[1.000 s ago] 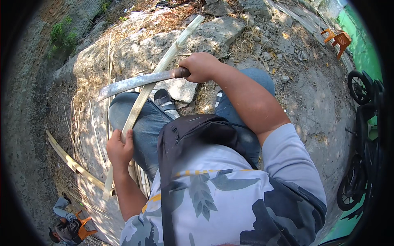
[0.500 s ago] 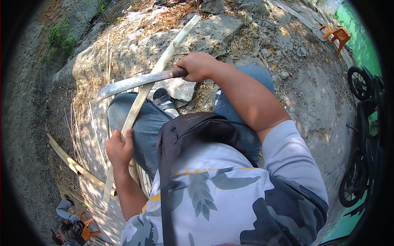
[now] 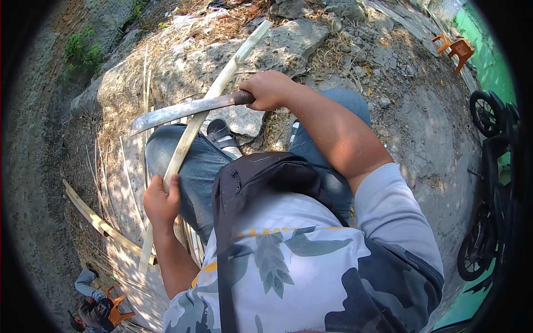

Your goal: The person scrapes and smooths bamboo strips using a machete.

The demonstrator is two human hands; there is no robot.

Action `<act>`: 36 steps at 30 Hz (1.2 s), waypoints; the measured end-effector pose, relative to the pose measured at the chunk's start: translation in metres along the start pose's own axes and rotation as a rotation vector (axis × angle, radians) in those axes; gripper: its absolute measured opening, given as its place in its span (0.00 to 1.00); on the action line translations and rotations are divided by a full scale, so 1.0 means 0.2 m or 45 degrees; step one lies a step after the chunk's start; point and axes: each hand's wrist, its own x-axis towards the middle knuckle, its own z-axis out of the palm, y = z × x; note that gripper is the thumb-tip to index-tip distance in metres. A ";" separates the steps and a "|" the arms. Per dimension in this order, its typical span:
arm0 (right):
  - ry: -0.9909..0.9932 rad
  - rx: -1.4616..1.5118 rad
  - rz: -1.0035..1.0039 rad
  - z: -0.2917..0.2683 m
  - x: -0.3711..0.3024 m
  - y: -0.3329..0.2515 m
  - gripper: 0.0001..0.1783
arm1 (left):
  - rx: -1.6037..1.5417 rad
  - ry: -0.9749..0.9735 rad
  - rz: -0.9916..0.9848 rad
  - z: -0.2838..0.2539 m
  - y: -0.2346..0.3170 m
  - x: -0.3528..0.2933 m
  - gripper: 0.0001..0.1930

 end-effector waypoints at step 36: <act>0.105 -0.223 -0.112 -0.06 -0.01 -0.08 0.12 | -0.215 0.038 0.022 0.03 -0.04 -0.03 0.23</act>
